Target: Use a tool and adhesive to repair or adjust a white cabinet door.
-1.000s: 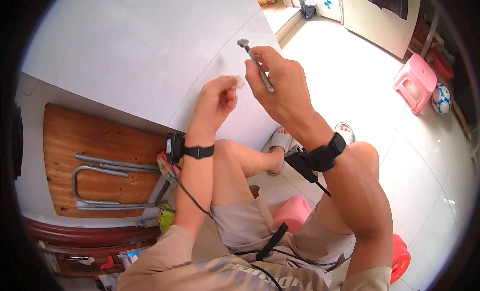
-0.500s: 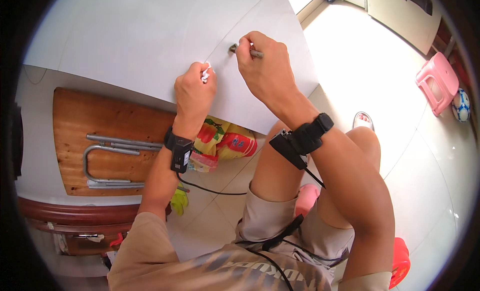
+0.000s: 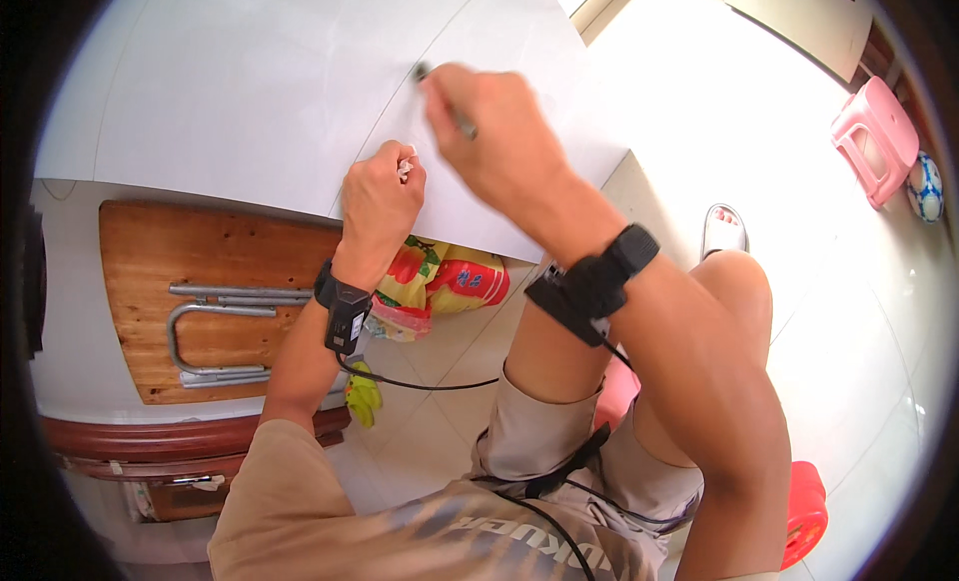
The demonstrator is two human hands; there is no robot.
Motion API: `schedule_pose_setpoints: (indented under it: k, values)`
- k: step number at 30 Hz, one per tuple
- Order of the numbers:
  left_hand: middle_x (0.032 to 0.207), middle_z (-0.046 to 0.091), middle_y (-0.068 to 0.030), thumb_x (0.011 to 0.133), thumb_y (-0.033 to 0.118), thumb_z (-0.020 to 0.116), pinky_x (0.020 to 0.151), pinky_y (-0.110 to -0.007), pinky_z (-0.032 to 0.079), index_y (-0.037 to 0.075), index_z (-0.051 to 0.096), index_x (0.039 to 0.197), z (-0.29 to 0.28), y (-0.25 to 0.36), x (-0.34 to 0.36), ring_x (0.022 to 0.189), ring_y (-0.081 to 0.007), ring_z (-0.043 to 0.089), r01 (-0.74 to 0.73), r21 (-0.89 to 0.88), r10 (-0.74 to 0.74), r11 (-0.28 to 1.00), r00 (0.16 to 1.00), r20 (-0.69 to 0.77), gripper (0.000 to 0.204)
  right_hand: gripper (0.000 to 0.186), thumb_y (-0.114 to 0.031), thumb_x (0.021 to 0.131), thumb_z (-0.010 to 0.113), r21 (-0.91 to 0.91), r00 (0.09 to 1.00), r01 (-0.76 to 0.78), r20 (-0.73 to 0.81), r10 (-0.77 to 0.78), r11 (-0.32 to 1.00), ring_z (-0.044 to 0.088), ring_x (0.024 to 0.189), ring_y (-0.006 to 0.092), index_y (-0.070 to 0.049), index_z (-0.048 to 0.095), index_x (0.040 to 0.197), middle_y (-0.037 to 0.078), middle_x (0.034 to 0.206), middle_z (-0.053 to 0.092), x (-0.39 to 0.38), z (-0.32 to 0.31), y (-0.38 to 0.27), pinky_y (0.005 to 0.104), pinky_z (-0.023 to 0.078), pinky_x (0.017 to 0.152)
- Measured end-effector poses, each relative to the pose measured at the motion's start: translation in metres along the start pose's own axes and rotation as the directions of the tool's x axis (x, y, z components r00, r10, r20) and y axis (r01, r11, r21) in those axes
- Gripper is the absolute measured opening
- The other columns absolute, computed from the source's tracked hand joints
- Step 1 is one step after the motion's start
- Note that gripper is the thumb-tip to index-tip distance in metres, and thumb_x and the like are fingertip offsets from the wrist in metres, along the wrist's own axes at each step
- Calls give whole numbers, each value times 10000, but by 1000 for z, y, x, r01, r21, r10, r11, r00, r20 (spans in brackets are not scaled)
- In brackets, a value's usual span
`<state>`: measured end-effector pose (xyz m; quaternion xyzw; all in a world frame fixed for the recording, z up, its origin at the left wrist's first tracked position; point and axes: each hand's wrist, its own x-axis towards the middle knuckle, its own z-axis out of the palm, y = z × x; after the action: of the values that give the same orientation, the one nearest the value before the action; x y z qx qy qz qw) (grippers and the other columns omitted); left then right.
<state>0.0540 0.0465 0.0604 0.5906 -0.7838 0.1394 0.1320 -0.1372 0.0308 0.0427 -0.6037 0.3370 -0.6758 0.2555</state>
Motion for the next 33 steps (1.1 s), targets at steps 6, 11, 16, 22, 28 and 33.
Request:
schedule_pose_setpoints:
  k: [6,11,16,22,28,33]
  values:
    - [767,700,-214,858,53,700,628,-485,540,-2,676,932,-18,19,-2,699,-419,692,-37,-154,31,987,999,-45,95,132,-93,936,644,-84,991,-75,-117,65,994,625,691,465,21,656,868,260,743,639,3,8,-1,484,507,627]
    - [723,700,-171,856,33,741,578,-360,537,-20,696,942,-27,27,-3,615,-303,697,-147,-243,118,959,984,-132,110,102,-72,936,625,-76,997,54,-49,-58,996,610,675,454,24,647,912,251,744,635,7,-6,3,461,493,623]
    - [725,703,-170,861,34,739,589,-359,548,-21,692,935,-30,32,-1,624,-291,706,-131,-267,106,955,989,-107,104,98,-77,939,636,-46,990,-88,-112,82,995,625,644,416,12,676,942,230,716,634,18,6,-3,428,497,611]
    - [745,709,-187,858,43,733,600,-380,560,-4,693,930,-29,29,10,667,-341,717,-166,-199,142,966,982,-126,95,113,-97,937,653,-93,990,6,-137,-19,996,651,677,420,5,699,952,227,757,669,21,-4,11,418,524,634]
    - [779,707,-198,862,59,717,610,-461,549,17,675,923,-12,4,23,703,-394,700,-125,8,126,992,990,-65,85,117,-121,908,661,-69,990,-55,-134,46,996,659,683,425,-10,698,913,214,744,672,18,6,-6,438,532,632]
    - [784,701,-186,851,67,718,609,-487,536,25,650,888,-8,2,21,704,-410,682,-127,17,128,992,989,-75,88,114,-117,910,646,-151,998,9,-54,-17,988,645,664,424,-14,694,923,208,723,660,17,-11,2,450,515,607]
